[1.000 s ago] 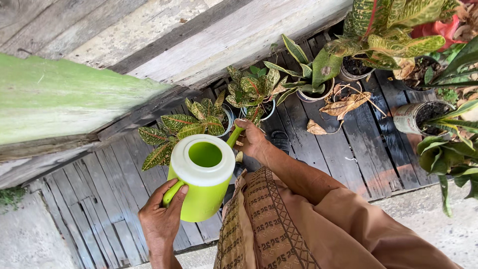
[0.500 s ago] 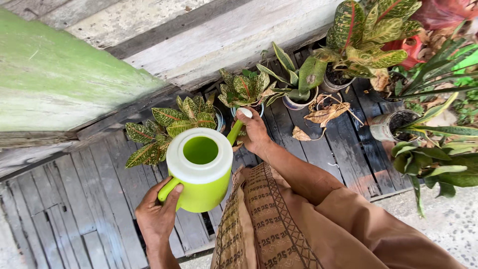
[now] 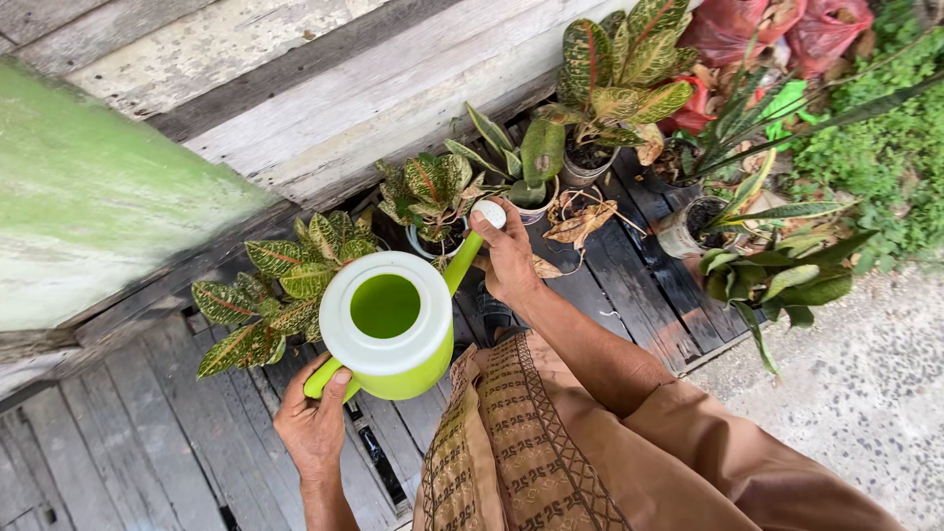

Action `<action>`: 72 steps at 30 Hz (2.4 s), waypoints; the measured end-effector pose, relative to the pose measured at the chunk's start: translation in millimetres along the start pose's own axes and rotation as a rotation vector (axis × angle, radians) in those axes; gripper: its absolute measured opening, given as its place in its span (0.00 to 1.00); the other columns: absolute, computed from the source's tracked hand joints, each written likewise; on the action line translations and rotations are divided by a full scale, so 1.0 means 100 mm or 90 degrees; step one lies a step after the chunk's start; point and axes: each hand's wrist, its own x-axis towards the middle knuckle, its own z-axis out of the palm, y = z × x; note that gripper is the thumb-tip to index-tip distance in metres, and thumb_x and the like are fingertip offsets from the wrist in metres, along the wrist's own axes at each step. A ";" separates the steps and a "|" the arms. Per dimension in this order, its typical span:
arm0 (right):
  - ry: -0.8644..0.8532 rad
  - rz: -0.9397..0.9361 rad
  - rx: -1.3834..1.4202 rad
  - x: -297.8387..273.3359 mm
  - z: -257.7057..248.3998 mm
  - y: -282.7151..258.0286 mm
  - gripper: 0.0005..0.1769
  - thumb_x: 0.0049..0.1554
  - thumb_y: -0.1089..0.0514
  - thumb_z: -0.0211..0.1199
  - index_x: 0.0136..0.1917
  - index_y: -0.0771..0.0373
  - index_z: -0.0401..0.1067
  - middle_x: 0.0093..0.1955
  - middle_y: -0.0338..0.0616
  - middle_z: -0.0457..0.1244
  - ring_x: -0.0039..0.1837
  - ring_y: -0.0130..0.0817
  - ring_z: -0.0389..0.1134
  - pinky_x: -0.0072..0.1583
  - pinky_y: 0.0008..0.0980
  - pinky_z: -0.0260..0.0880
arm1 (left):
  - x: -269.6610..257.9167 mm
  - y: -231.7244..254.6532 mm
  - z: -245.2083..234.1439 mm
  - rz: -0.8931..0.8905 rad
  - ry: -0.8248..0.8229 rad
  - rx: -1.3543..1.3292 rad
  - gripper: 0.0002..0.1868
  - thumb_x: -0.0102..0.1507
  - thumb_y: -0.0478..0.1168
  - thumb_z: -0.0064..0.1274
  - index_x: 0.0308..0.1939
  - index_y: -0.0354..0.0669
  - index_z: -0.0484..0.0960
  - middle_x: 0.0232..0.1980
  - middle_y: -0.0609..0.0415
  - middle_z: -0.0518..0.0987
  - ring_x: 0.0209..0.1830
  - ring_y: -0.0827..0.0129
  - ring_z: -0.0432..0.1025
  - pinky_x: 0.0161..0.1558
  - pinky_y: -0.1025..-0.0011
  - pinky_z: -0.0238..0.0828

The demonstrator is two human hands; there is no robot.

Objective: The person holds a green watering can with both hands and pours water into several potted plants lined up along an outdoor wooden wall.

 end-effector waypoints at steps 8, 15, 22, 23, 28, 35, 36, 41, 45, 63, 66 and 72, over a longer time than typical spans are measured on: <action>0.075 0.073 -0.010 -0.04 -0.21 -0.03 0.29 0.56 0.54 0.68 0.68 0.46 0.62 0.48 0.33 0.64 0.51 0.32 0.67 0.55 0.59 0.68 | 0.05 -0.10 0.08 -0.042 0.006 0.050 0.17 0.62 0.37 0.65 0.53 0.33 0.84 0.46 0.53 0.84 0.43 0.76 0.75 0.47 0.75 0.76; 0.107 0.103 -0.004 0.10 -0.34 -0.17 0.26 0.57 0.54 0.68 0.67 0.46 0.63 0.46 0.30 0.64 0.49 0.31 0.64 0.59 0.69 0.66 | 0.17 0.08 0.34 -0.049 -0.017 0.039 0.16 0.62 0.36 0.65 0.52 0.34 0.85 0.44 0.55 0.84 0.42 0.77 0.74 0.46 0.77 0.74; 0.112 0.121 0.054 0.43 -0.51 -0.59 0.30 0.58 0.54 0.66 0.70 0.47 0.60 0.46 0.35 0.64 0.52 0.36 0.66 0.60 0.70 0.66 | 0.40 0.48 0.91 -0.029 -0.058 0.085 0.17 0.61 0.38 0.65 0.53 0.34 0.86 0.44 0.51 0.86 0.41 0.75 0.77 0.43 0.75 0.76; 0.108 0.120 0.051 0.50 -0.56 -0.66 0.29 0.58 0.53 0.65 0.70 0.48 0.59 0.47 0.35 0.64 0.52 0.37 0.66 0.60 0.70 0.66 | 0.46 0.53 1.03 -0.014 -0.065 0.097 0.18 0.61 0.38 0.65 0.53 0.34 0.86 0.43 0.50 0.86 0.41 0.74 0.77 0.42 0.75 0.76; 0.111 0.142 0.055 0.94 -0.82 -1.06 0.28 0.60 0.52 0.64 0.71 0.49 0.60 0.48 0.37 0.62 0.53 0.37 0.65 0.60 0.68 0.65 | 0.70 0.76 1.72 -0.020 -0.072 0.158 0.18 0.61 0.38 0.65 0.53 0.35 0.86 0.42 0.49 0.87 0.39 0.73 0.79 0.40 0.73 0.77; 0.111 0.204 0.144 1.68 -1.17 -1.52 0.30 0.59 0.53 0.63 0.72 0.46 0.58 0.49 0.39 0.61 0.54 0.39 0.63 0.63 0.74 0.63 | 1.06 1.04 2.69 -0.001 -0.098 0.216 0.17 0.60 0.37 0.65 0.52 0.33 0.86 0.42 0.49 0.86 0.39 0.73 0.78 0.41 0.74 0.77; 0.118 0.211 0.158 1.77 -1.20 -1.58 0.31 0.59 0.54 0.63 0.72 0.45 0.57 0.49 0.39 0.61 0.54 0.39 0.63 0.63 0.75 0.61 | 1.12 1.08 2.82 0.014 -0.108 0.222 0.17 0.60 0.36 0.66 0.52 0.33 0.86 0.43 0.49 0.86 0.40 0.73 0.77 0.42 0.74 0.76; 0.121 0.275 0.193 2.19 -1.38 -1.78 0.25 0.59 0.52 0.62 0.68 0.46 0.60 0.50 0.40 0.62 0.54 0.41 0.63 0.64 0.77 0.59 | 1.37 1.32 3.40 0.025 -0.134 0.290 0.17 0.60 0.36 0.66 0.51 0.35 0.86 0.42 0.50 0.87 0.38 0.74 0.78 0.38 0.75 0.77; 0.093 0.277 0.247 2.48 -1.56 -1.78 0.18 0.61 0.51 0.62 0.62 0.53 0.64 0.49 0.43 0.62 0.53 0.43 0.63 0.65 0.73 0.61 | 1.49 1.44 3.77 0.044 -0.146 0.356 0.18 0.58 0.37 0.67 0.51 0.36 0.86 0.42 0.49 0.87 0.37 0.73 0.79 0.38 0.75 0.78; 0.184 0.215 0.199 2.50 -1.56 -2.13 0.33 0.59 0.52 0.62 0.75 0.42 0.56 0.55 0.38 0.61 0.59 0.41 0.61 0.65 0.77 0.55 | 1.89 1.17 3.75 -0.021 -0.178 0.289 0.17 0.60 0.35 0.66 0.53 0.35 0.86 0.42 0.49 0.86 0.39 0.73 0.78 0.38 0.75 0.76; 0.179 0.166 0.194 2.46 -1.50 -2.15 0.31 0.58 0.54 0.63 0.73 0.43 0.58 0.54 0.38 0.63 0.59 0.39 0.63 0.66 0.75 0.55 | 1.97 0.98 3.59 -0.028 -0.189 0.186 0.17 0.61 0.35 0.65 0.54 0.34 0.85 0.44 0.50 0.86 0.40 0.74 0.77 0.42 0.76 0.76; 0.217 0.083 0.192 2.30 -1.36 -2.14 0.30 0.59 0.56 0.65 0.72 0.45 0.60 0.54 0.35 0.61 0.57 0.35 0.62 0.67 0.75 0.57 | 2.16 0.75 3.32 -0.049 -0.207 0.179 0.15 0.62 0.35 0.63 0.52 0.33 0.85 0.42 0.50 0.86 0.40 0.73 0.78 0.42 0.73 0.78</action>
